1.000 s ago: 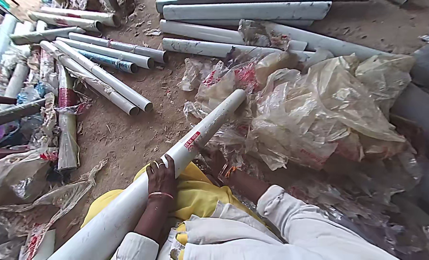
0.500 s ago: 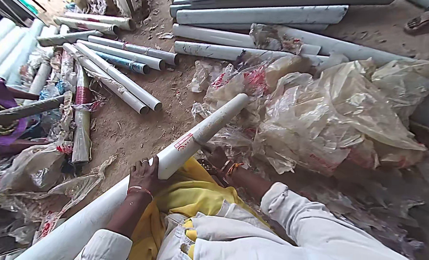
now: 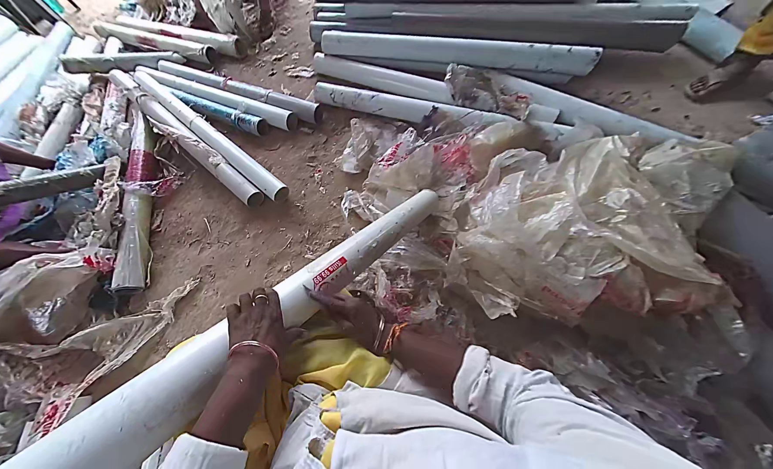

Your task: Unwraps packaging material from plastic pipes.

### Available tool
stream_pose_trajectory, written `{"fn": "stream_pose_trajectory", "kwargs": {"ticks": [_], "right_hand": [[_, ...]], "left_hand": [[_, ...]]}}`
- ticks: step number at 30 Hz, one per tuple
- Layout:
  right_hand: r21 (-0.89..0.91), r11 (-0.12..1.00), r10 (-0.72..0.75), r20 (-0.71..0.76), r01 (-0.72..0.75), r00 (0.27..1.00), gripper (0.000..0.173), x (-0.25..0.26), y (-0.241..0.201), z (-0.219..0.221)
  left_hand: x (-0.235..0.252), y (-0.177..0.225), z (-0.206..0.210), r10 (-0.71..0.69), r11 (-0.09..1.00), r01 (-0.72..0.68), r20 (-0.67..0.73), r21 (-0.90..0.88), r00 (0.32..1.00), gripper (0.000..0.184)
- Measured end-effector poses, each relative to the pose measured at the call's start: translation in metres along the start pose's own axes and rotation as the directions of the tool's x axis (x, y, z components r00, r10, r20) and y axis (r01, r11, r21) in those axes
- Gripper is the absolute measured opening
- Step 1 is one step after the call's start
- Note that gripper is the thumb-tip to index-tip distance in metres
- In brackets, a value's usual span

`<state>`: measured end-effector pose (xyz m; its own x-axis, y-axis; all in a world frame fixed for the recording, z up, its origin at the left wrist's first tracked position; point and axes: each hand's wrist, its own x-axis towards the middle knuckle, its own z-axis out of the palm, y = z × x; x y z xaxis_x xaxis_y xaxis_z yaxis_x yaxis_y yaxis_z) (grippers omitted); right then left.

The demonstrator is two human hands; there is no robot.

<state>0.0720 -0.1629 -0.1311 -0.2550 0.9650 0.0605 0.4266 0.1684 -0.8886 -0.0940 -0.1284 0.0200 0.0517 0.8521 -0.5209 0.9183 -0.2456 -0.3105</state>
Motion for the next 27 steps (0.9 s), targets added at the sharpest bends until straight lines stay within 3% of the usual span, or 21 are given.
{"fn": "stream_pose_trajectory", "kwargs": {"ticks": [2, 4, 6, 8, 10, 12, 14, 15, 17, 19, 20, 21, 22, 25, 26, 27], "right_hand": [[-0.03, 1.0, -0.006, -0.024, 0.005, 1.0, 0.045, -0.002, 0.002, 0.008], [0.019, 0.992, 0.127, -0.16, -0.125, 0.979, 0.042, 0.007, 0.03, -0.002], [0.139, 0.91, 0.414, -0.285, -0.39, 0.864, 0.039, 0.018, 0.062, -0.028], [0.17, 0.822, 0.568, -0.303, -0.543, 0.765, 0.041, 0.026, 0.088, -0.055], [0.149, 0.876, 0.482, -0.258, -0.459, 0.837, 0.04, 0.02, 0.076, -0.054], [0.127, 0.974, 0.207, -0.151, -0.189, 0.966, 0.041, 0.007, 0.047, -0.024], [0.047, 0.999, 0.005, -0.07, -0.002, 0.998, 0.043, 0.0, 0.026, -0.001], [0.038, 0.999, 0.018, -0.093, -0.015, 0.996, 0.042, 0.001, 0.028, 0.003], [0.126, 0.968, 0.242, -0.226, -0.218, 0.944, 0.038, 0.017, 0.062, -0.014], [0.237, 0.85, 0.524, -0.286, -0.471, 0.802, 0.04, 0.04, 0.106, -0.056], [0.265, 0.808, 0.587, -0.286, -0.526, 0.757, 0.042, 0.046, 0.122, -0.071], [0.273, 0.808, 0.586, -0.276, -0.522, 0.762, 0.041, 0.049, 0.126, -0.079], [0.268, 0.843, 0.528, -0.245, -0.467, 0.813, 0.04, 0.05, 0.116, -0.08], [0.145, 0.973, 0.183, -0.014, -0.179, 0.983, 0.035, 0.046, 0.057, -0.06], [0.099, 0.986, 0.134, 0.033, -0.137, 0.99, 0.036, 0.049, 0.048, -0.058], [0.069, 0.981, 0.178, 0.04, -0.18, 0.983, 0.038, 0.055, 0.051, -0.064]], "left_hand": [[0.009, -0.006, -0.007, 0.0, 1.0, 0.001, 0.062, -0.004, 0.998, 0.108], [0.019, -0.01, -0.004, 0.001, 1.0, 0.001, 0.098, -0.019, 0.995, 0.114], [0.02, -0.012, -0.002, 0.008, 0.999, -0.002, 0.128, -0.047, 0.992, 0.116], [0.019, -0.011, -0.003, 0.015, 0.997, -0.004, 0.153, -0.071, 0.988, 0.115], [0.022, -0.009, -0.005, 0.01, 0.995, 0.007, 0.17, -0.104, 0.985, 0.116], [0.031, -0.014, -0.006, 0.018, 0.99, 0.008, 0.187, -0.14, 0.982, 0.112], [0.046, -0.025, -0.01, 0.044, 0.982, 0.002, 0.235, -0.191, 0.971, 0.105], [0.055, -0.033, -0.011, 0.065, 0.974, -0.006, 0.255, -0.229, 0.965, 0.102], [0.07, -0.045, -0.012, 0.111, 0.952, -0.019, 0.29, -0.305, 0.951, 0.094], [0.082, -0.055, -0.012, 0.15, 0.927, -0.021, 0.319, -0.374, 0.936, 0.088], [0.086, -0.057, -0.013, 0.161, 0.919, -0.018, 0.333, -0.393, 0.929, 0.087], [0.089, -0.058, -0.016, 0.168, 0.913, -0.015, 0.343, -0.407, 0.924, 0.085], [0.093, -0.06, -0.018, 0.172, 0.907, -0.01, 0.35, -0.421, 0.921, 0.084], [0.101, -0.062, -0.018, 0.193, 0.89, -0.006, 0.366, -0.455, 0.91, 0.081], [0.103, -0.062, -0.02, 0.197, 0.887, -0.004, 0.373, -0.461, 0.906, 0.081], [0.104, -0.062, -0.02, 0.198, 0.883, 0.003, 0.38, -0.469, 0.904, 0.081]]}}
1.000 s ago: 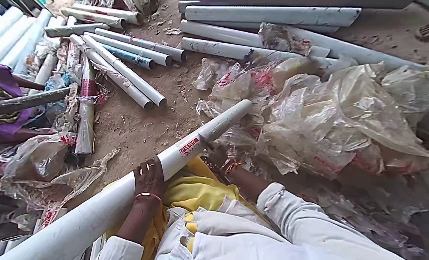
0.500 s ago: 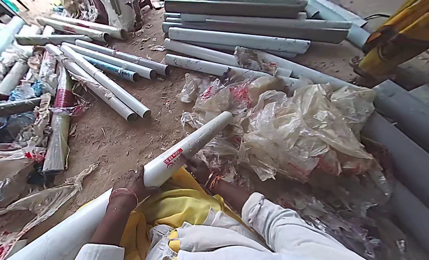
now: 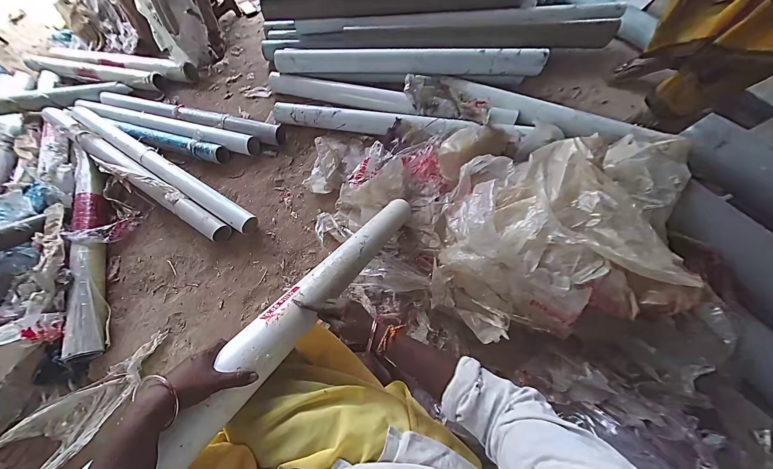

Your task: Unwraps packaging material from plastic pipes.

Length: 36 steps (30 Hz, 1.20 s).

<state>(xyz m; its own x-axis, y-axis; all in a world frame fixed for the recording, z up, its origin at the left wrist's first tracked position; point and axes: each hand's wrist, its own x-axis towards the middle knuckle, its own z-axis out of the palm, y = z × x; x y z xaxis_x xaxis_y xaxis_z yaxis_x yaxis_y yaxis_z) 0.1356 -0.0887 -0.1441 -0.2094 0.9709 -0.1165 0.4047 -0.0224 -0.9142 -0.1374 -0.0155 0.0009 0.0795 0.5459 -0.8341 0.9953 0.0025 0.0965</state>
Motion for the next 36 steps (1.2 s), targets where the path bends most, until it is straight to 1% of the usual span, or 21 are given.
{"fn": "stream_pose_trajectory", "kwargs": {"ticks": [2, 4, 5, 7, 10, 12, 14, 15, 17, 18, 20, 23, 24, 25, 26, 28, 29, 30, 32, 34, 36], "right_hand": [[-0.015, 0.972, 0.23, -0.129, -0.234, 0.964, 0.038, 0.024, 0.033, -0.034], [0.0, 0.908, 0.402, -0.283, -0.42, 0.871, 0.04, 0.049, 0.081, -0.076], [0.032, 0.894, 0.433, -0.324, -0.448, 0.841, 0.04, 0.058, 0.1, -0.092], [0.032, 0.901, 0.423, -0.287, -0.433, 0.859, 0.038, 0.062, 0.1, -0.103], [-0.076, 0.968, 0.24, 0.004, -0.239, 0.971, 0.039, 0.045, 0.039, -0.071], [-0.118, 0.98, 0.172, 0.118, -0.159, 0.978, 0.041, 0.036, 0.022, -0.059], [-0.11, 0.969, 0.228, 0.049, -0.221, 0.973, 0.039, 0.042, 0.039, -0.072], [-0.144, 0.939, 0.312, -0.021, -0.312, 0.95, 0.039, 0.049, 0.049, -0.086], [-0.215, 0.835, 0.471, -0.195, -0.507, 0.86, 0.042, 0.06, 0.077, -0.107], [-0.21, 0.818, 0.487, -0.247, -0.536, 0.838, 0.043, 0.066, 0.087, -0.114], [-0.162, 0.85, 0.469, -0.199, -0.501, 0.86, 0.042, 0.066, 0.082, -0.112], [-0.148, 0.94, 0.314, 0.031, -0.307, 0.949, 0.04, 0.037, 0.026, -0.073], [-0.16, 0.953, 0.269, 0.063, -0.256, 0.961, 0.04, 0.031, 0.015, -0.062], [-0.17, 0.949, 0.277, 0.042, -0.266, 0.96, 0.041, 0.029, 0.016, -0.058], [-0.163, 0.926, 0.339, -0.028, -0.339, 0.94, 0.042, 0.032, 0.03, -0.064], [-0.115, 0.845, 0.487, -0.236, -0.522, 0.841, 0.042, 0.051, 0.078, -0.092], [-0.059, 0.821, 0.529, -0.295, -0.567, 0.796, 0.04, 0.056, 0.099, -0.103], [0.002, 0.83, 0.529, -0.32, -0.558, 0.786, 0.039, 0.056, 0.109, -0.106], [0.044, 0.915, 0.399, -0.247, -0.401, 0.883, 0.038, 0.047, 0.087, -0.085], [-0.015, 0.977, 0.208, -0.091, -0.211, 0.974, 0.039, 0.036, 0.052, -0.051], [-0.037, 0.975, 0.215, -0.089, -0.219, 0.973, 0.041, 0.032, 0.045, -0.042]], "left_hand": [[0.001, 0.001, -0.001, -0.018, 1.0, 0.018, 0.0, -0.008, 1.0, 0.083], [0.0, 0.001, 0.0, -0.042, 0.999, 0.042, -0.006, 0.019, 0.999, 0.086], [0.0, 0.002, 0.0, -0.052, 0.998, 0.053, -0.008, 0.034, 0.999, 0.087], [0.001, 0.002, 0.002, -0.071, 0.996, 0.071, -0.003, 0.054, 0.997, 0.09], [0.001, 0.001, 0.002, -0.077, 0.995, 0.078, -0.007, 0.055, 0.997, 0.095], [0.001, 0.0, 0.005, -0.074, 0.994, 0.076, -0.022, 0.075, 0.997, 0.098], [0.0, 0.0, 0.006, -0.07, 0.993, 0.073, -0.033, 0.091, 0.997, 0.098], [0.001, 0.0, 0.006, -0.065, 0.994, 0.068, -0.037, 0.091, 0.997, 0.098], [0.0, 0.001, 0.008, -0.06, 0.995, 0.063, -0.031, 0.079, 0.998, 0.097], [0.0, 0.002, 0.006, -0.066, 0.994, 0.068, -0.033, 0.081, 0.997, 0.098], [-0.001, 0.0, 0.007, -0.07, 0.994, 0.072, -0.024, 0.077, 0.997, 0.098], [0.006, -0.003, 0.006, -0.045, 0.997, 0.047, -0.021, 0.064, 0.999, 0.096], [0.006, -0.002, 0.005, -0.044, 0.997, 0.046, -0.019, 0.056, 0.999, 0.096], [0.005, -0.002, 0.005, -0.048, 0.997, 0.049, -0.02, 0.052, 0.999, 0.095], [0.004, -0.002, 0.005, -0.06, 0.997, 0.06, -0.016, 0.052, 0.998, 0.094], [0.004, -0.002, 0.003, -0.066, 0.997, 0.066, -0.01, 0.041, 0.998, 0.093], [0.004, -0.002, 0.001, -0.057, 0.998, 0.057, -0.003, 0.022, 0.998, 0.091], [0.006, -0.004, 0.0, -0.039, 0.999, 0.039, 0.0, -0.006, 0.999, 0.089], [0.011, -0.008, -0.005, -0.022, 0.997, 0.023, 0.018, -0.073, 1.0, 0.084], [0.014, -0.011, -0.01, -0.016, 0.988, 0.025, 0.062, -0.15, 0.998, 0.078], [0.014, -0.011, -0.015, -0.02, 0.982, 0.039, 0.102, -0.186, 0.995, 0.073]]}}
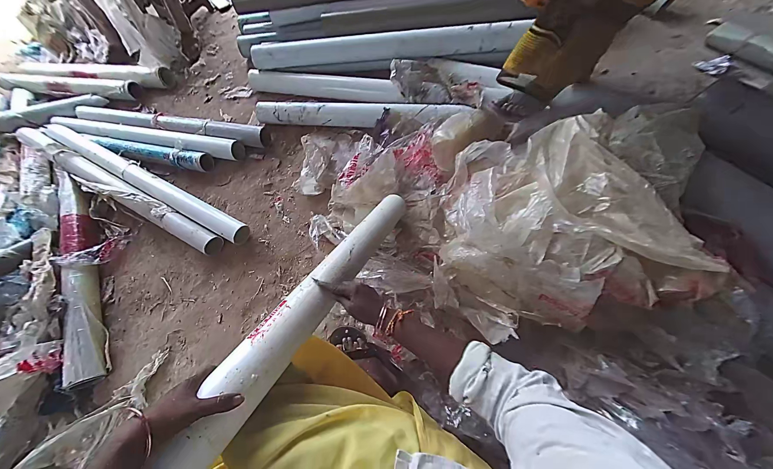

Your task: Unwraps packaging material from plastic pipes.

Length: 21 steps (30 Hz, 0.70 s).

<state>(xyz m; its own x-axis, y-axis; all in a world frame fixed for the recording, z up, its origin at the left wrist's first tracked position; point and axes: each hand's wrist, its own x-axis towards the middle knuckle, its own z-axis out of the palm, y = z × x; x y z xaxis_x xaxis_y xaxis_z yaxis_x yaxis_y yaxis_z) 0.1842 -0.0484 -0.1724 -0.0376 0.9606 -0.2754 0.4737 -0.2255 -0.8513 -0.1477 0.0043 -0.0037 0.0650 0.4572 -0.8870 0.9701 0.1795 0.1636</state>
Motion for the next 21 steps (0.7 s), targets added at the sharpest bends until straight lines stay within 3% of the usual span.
{"fn": "stream_pose_trajectory", "kwargs": {"ticks": [2, 4, 9, 13, 14, 18, 21], "right_hand": [[0.09, 0.981, 0.184, -0.16, -0.171, 0.97, 0.04, 0.024, 0.027, -0.021], [0.198, 0.953, 0.272, -0.228, -0.229, 0.935, 0.039, 0.044, 0.048, -0.042], [0.054, 0.998, 0.039, 0.022, -0.04, 0.999, 0.037, 0.016, 0.004, -0.023], [0.071, 0.976, 0.217, -0.188, -0.207, 0.958, 0.038, 0.045, 0.049, -0.054], [0.068, 0.978, 0.204, -0.177, -0.195, 0.963, 0.038, 0.049, 0.049, -0.056], [-0.095, 0.994, 0.053, 0.093, -0.044, 0.994, 0.039, 0.024, -0.008, -0.034], [-0.042, 0.98, 0.193, -0.075, -0.196, 0.978, 0.036, 0.04, 0.023, -0.052]], "left_hand": [[0.001, 0.001, -0.003, -0.006, 1.0, 0.006, 0.012, -0.018, 1.0, 0.07], [0.005, -0.002, -0.005, 0.003, 1.0, -0.002, 0.018, -0.02, 1.0, 0.07], [0.006, -0.002, -0.01, -0.003, 1.0, 0.003, 0.035, -0.024, 0.999, 0.07], [0.005, -0.002, -0.006, -0.004, 1.0, 0.005, 0.029, -0.03, 1.0, 0.073], [0.005, -0.002, -0.006, 0.003, 0.999, -0.002, 0.026, -0.035, 1.0, 0.072], [0.007, -0.001, -0.006, 0.023, 1.0, -0.022, 0.027, -0.009, 0.999, 0.072], [0.004, 0.001, -0.003, 0.014, 1.0, -0.014, 0.016, 0.015, 1.0, 0.076]]}}
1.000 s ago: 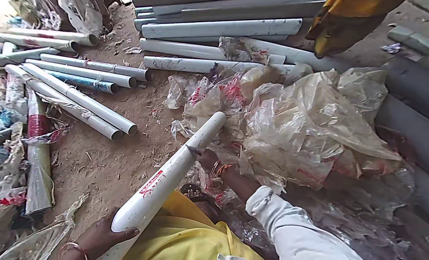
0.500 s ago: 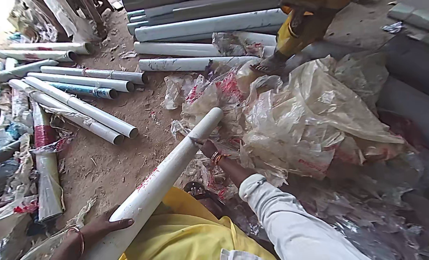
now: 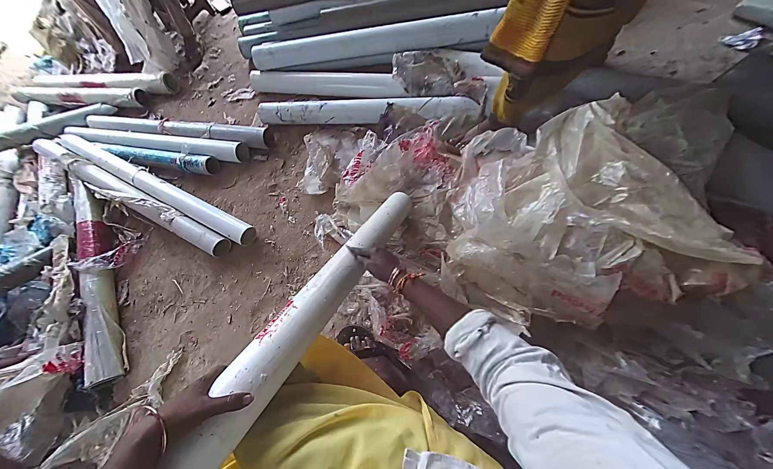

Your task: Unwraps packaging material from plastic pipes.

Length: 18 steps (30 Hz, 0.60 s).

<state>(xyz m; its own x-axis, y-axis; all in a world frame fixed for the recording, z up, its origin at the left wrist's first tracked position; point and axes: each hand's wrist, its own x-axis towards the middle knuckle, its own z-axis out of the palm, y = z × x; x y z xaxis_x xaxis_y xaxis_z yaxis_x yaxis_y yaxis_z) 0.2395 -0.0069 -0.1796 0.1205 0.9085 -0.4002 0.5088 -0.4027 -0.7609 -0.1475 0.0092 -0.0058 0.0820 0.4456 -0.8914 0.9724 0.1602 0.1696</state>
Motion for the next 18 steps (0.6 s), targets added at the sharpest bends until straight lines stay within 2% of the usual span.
{"fn": "stream_pose_trajectory", "kwargs": {"ticks": [2, 3, 5, 7, 8, 10, 11, 12, 14, 16, 18], "right_hand": [[0.064, 0.997, 0.04, -0.088, -0.034, 0.995, 0.038, 0.02, 0.024, -0.008], [0.072, 0.997, 0.01, -0.048, -0.007, 0.999, 0.038, 0.015, 0.017, -0.008], [0.042, 0.994, -0.108, 0.127, 0.103, 0.986, 0.038, -0.014, -0.019, 0.002], [0.007, 0.993, -0.116, 0.175, 0.117, 0.978, 0.038, -0.025, -0.032, 0.013], [0.019, 0.998, -0.056, 0.136, 0.053, 0.989, 0.037, -0.021, -0.024, 0.01], [0.058, 0.994, 0.09, -0.037, -0.088, 0.995, 0.037, 0.007, 0.01, -0.006], [0.097, 0.988, 0.129, -0.109, -0.119, 0.986, 0.038, 0.019, 0.026, -0.007], [0.12, 0.986, 0.128, -0.115, -0.114, 0.985, 0.038, 0.021, 0.029, -0.006], [0.109, 0.994, -0.004, 0.013, 0.003, 1.0, 0.039, -0.005, 0.003, 0.008], [0.118, 0.98, -0.172, 0.126, 0.158, 0.977, 0.038, -0.041, -0.028, 0.03], [0.14, 0.979, -0.165, 0.115, 0.149, 0.98, 0.038, -0.05, -0.027, 0.038]], "left_hand": [[-0.002, 0.001, 0.001, -0.003, 1.0, 0.003, -0.004, 0.01, 1.0, 0.076], [-0.003, 0.003, 0.0, -0.007, 1.0, 0.007, -0.004, 0.01, 1.0, 0.075], [-0.001, 0.002, -0.001, -0.014, 1.0, 0.014, 0.005, 0.003, 1.0, 0.074], [0.001, 0.0, -0.003, -0.005, 1.0, 0.005, 0.009, 0.008, 1.0, 0.074], [0.001, -0.001, -0.001, 0.002, 1.0, -0.002, 0.013, 0.014, 1.0, 0.074], [0.001, 0.0, 0.0, 0.012, 1.0, -0.013, 0.008, 0.017, 1.0, 0.074], [-0.001, 0.001, 0.001, 0.011, 1.0, -0.011, 0.005, 0.015, 1.0, 0.074], [-0.001, 0.001, 0.0, 0.01, 1.0, -0.01, 0.002, 0.012, 1.0, 0.074], [-0.001, 0.003, -0.002, -0.01, 1.0, 0.01, 0.015, -0.011, 1.0, 0.072], [-0.001, 0.004, -0.004, -0.027, 0.998, 0.029, 0.026, -0.052, 0.999, 0.069], [-0.002, 0.004, -0.005, -0.042, 0.995, 0.045, 0.033, -0.084, 0.999, 0.065]]}}
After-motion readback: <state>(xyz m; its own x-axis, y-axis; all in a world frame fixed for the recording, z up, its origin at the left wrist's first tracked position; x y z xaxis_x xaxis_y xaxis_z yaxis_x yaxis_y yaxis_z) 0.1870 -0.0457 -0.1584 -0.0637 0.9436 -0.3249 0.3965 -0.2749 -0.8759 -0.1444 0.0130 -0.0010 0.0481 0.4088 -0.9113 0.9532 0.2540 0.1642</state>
